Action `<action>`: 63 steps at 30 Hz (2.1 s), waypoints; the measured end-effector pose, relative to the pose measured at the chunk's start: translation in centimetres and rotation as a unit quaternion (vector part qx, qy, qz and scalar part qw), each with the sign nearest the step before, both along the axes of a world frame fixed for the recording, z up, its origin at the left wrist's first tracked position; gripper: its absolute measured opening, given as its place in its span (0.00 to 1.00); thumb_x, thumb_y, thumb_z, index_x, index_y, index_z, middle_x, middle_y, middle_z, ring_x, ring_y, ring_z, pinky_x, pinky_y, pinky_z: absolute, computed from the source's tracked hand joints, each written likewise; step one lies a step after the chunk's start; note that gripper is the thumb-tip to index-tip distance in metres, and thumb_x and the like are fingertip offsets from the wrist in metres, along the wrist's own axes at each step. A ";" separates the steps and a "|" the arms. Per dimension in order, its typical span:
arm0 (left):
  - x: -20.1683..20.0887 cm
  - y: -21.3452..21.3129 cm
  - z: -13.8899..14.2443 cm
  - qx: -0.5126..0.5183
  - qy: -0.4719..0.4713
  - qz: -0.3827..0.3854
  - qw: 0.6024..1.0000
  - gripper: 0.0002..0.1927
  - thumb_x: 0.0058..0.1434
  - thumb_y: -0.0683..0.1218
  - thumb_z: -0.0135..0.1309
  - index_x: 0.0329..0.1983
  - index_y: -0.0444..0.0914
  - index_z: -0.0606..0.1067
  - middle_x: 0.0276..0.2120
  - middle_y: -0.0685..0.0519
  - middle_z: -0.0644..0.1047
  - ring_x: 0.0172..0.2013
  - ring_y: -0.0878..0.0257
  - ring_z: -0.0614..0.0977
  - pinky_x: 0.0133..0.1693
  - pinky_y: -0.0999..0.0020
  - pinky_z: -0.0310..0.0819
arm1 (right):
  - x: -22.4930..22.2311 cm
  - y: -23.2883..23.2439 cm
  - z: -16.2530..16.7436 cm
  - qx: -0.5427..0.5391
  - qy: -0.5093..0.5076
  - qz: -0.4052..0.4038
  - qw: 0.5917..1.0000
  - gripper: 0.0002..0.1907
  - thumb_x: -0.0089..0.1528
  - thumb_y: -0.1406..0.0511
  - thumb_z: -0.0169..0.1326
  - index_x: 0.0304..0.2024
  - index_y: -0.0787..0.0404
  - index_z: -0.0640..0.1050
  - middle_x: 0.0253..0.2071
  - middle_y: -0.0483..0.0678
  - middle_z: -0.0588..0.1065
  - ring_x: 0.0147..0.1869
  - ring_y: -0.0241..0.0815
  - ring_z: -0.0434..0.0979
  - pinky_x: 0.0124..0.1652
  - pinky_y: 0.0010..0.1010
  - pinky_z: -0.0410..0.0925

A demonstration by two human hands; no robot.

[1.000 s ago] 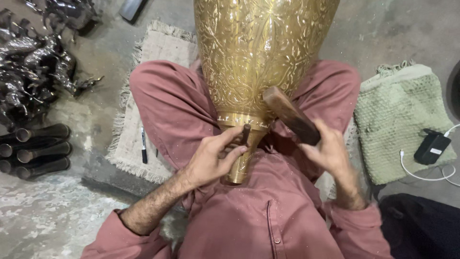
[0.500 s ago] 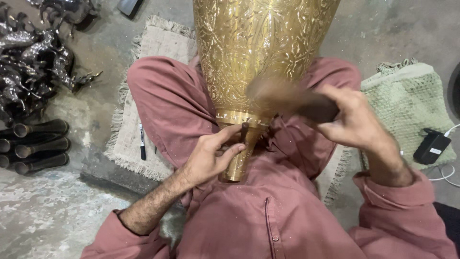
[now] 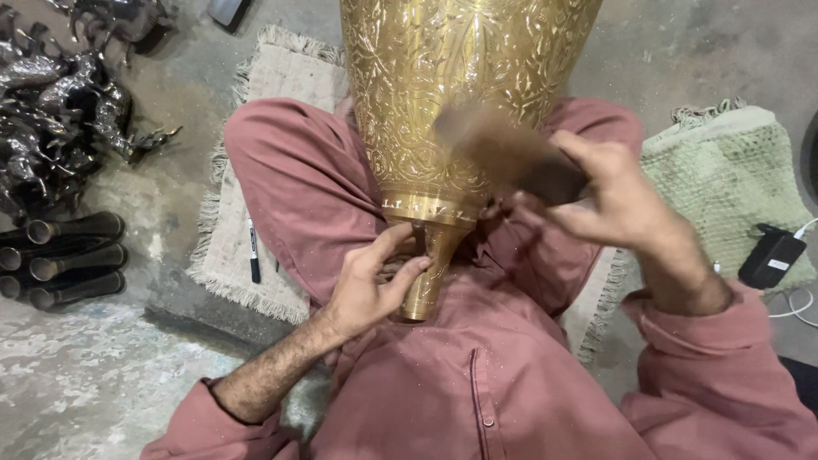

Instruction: The person sits cross-legged and uses a chisel and hammer to engrave a decorative band around the neck of a large brass vase. The person repeatedly taps the chisel with the hammer to create a patterned border.

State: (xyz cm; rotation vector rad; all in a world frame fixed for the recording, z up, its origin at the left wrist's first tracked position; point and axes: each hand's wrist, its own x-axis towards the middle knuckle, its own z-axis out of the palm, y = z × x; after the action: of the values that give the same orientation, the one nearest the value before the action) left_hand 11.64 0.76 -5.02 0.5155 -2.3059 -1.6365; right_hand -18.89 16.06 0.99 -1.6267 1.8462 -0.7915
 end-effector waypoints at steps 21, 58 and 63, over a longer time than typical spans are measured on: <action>0.1 -0.5 0.6 -0.051 0.015 -0.038 0.998 0.20 0.65 0.42 0.62 0.58 0.32 0.73 0.42 0.44 0.84 0.39 0.60 0.88 0.41 0.68 0.85 | 1.9 -0.1 -0.8 -0.088 0.145 -0.016 0.985 0.22 0.50 0.67 0.60 0.47 0.57 0.76 0.35 0.46 0.78 0.38 0.46 0.77 0.44 0.41 0.68; -2.9 -3.1 3.6 -0.041 -0.036 -0.193 0.980 0.22 0.65 0.42 0.57 0.62 0.35 0.71 0.43 0.42 0.83 0.42 0.51 0.88 0.43 0.62 0.84 | 4.8 6.1 -7.8 -0.112 -0.006 -0.168 0.979 0.20 0.51 0.70 0.62 0.47 0.61 0.80 0.37 0.47 0.80 0.38 0.43 0.77 0.42 0.36 0.69; -3.5 -3.4 4.0 -0.083 0.009 -0.230 0.970 0.22 0.64 0.42 0.58 0.61 0.36 0.71 0.46 0.40 0.82 0.46 0.43 0.85 0.46 0.56 0.80 | 6.4 8.4 -9.6 -0.077 0.014 -0.218 0.973 0.17 0.51 0.69 0.61 0.44 0.61 0.80 0.33 0.46 0.79 0.34 0.43 0.76 0.37 0.35 0.70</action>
State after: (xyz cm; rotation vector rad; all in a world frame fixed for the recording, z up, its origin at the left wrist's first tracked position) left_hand 8.13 -2.62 -1.03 -0.0820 -2.6578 -1.5923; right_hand -12.50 24.48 -8.62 -1.3361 2.2481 -1.1250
